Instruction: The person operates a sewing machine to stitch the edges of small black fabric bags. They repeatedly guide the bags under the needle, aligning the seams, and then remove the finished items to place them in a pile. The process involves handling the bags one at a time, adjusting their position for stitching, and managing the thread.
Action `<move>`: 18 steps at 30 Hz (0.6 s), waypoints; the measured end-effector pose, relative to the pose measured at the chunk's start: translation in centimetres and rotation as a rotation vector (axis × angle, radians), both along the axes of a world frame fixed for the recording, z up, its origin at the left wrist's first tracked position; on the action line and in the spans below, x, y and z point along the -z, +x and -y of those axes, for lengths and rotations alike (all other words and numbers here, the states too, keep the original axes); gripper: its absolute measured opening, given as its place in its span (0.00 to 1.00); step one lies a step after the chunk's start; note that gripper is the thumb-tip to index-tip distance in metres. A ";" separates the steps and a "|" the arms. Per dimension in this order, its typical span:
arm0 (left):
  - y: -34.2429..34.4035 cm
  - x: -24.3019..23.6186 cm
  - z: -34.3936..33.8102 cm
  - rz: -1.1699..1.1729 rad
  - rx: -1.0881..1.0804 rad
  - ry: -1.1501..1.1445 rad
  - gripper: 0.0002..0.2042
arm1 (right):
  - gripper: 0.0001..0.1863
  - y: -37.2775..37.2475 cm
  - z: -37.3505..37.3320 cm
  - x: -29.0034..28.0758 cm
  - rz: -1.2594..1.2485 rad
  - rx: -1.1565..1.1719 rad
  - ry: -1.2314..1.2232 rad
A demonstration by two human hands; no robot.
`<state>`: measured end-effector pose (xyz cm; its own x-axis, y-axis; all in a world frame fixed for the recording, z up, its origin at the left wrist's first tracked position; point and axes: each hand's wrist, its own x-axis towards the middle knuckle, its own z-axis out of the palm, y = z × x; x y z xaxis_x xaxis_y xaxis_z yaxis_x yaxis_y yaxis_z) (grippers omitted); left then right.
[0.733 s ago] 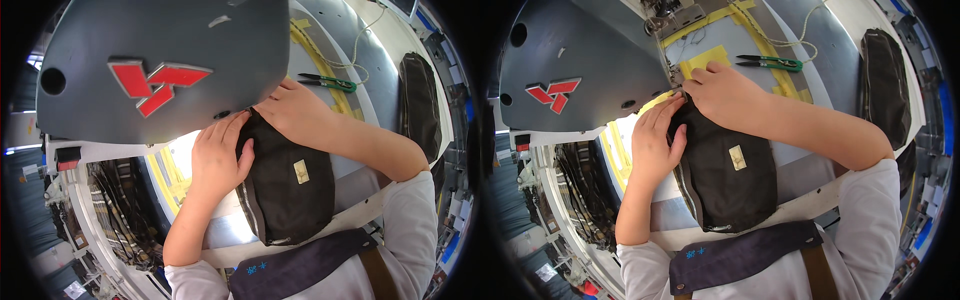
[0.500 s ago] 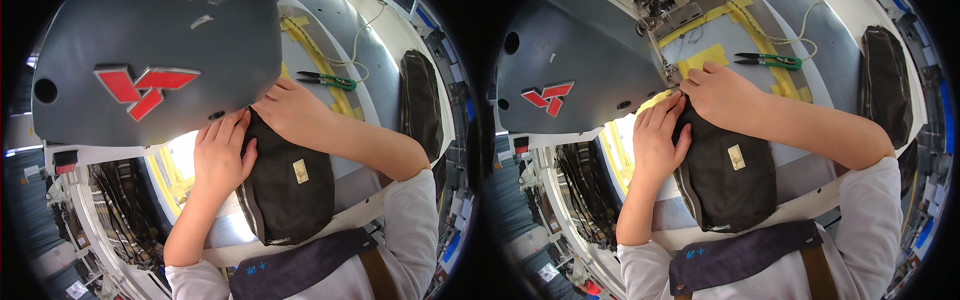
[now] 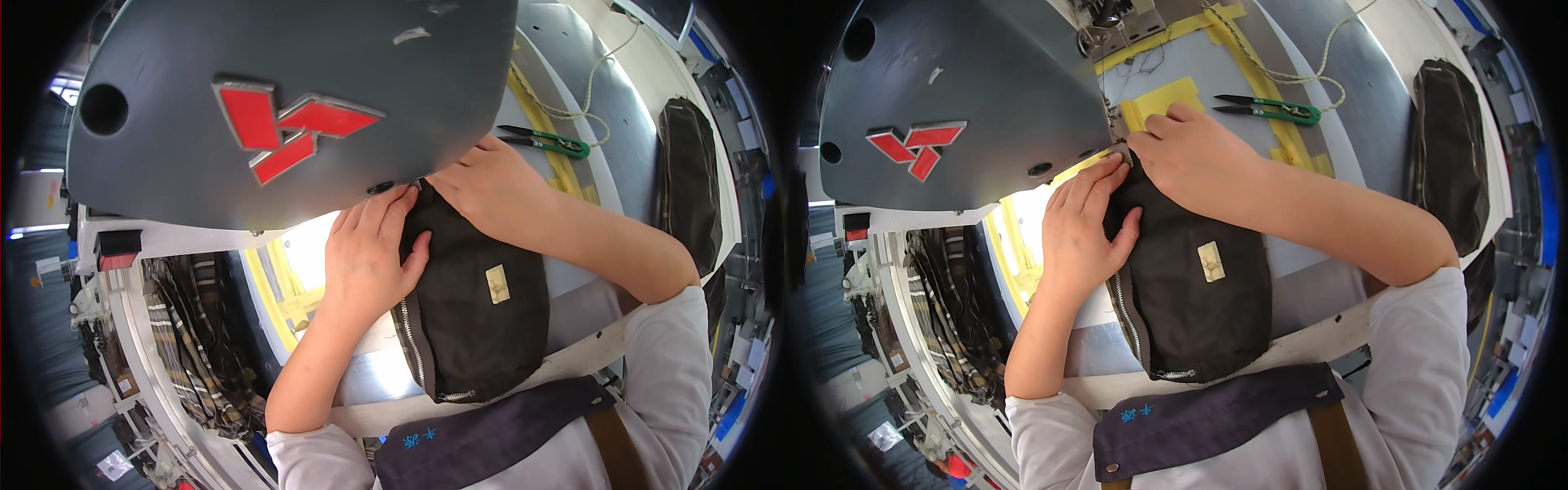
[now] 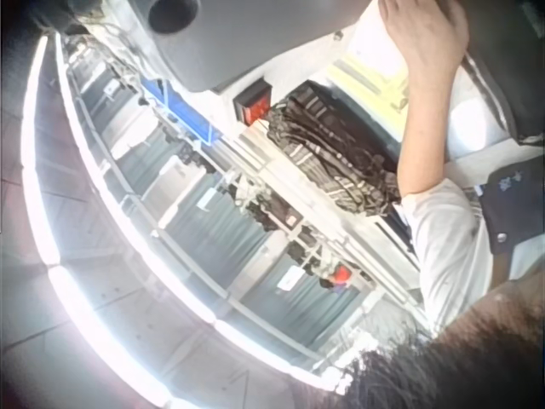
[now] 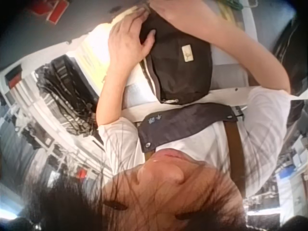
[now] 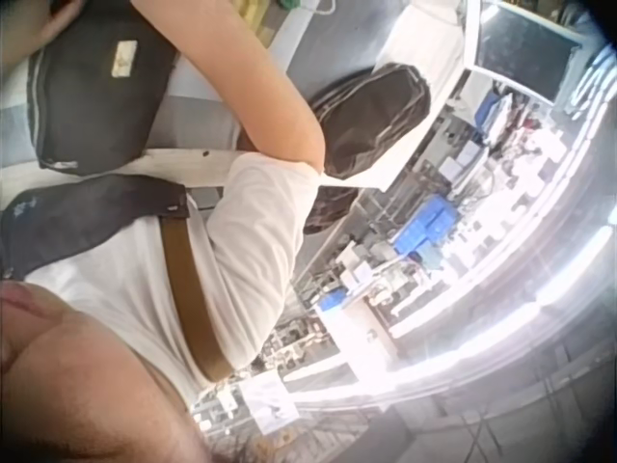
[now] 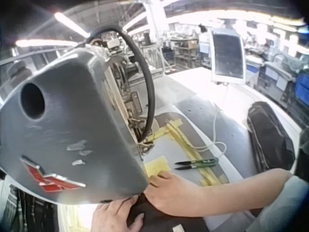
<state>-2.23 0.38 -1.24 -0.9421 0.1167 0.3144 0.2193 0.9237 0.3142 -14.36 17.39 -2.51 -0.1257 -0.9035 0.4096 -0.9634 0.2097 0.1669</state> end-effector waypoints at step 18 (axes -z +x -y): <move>-0.2 -0.4 -0.2 -0.018 0.019 -0.065 0.22 | 0.06 0.2 0.0 -0.4 0.002 0.022 0.025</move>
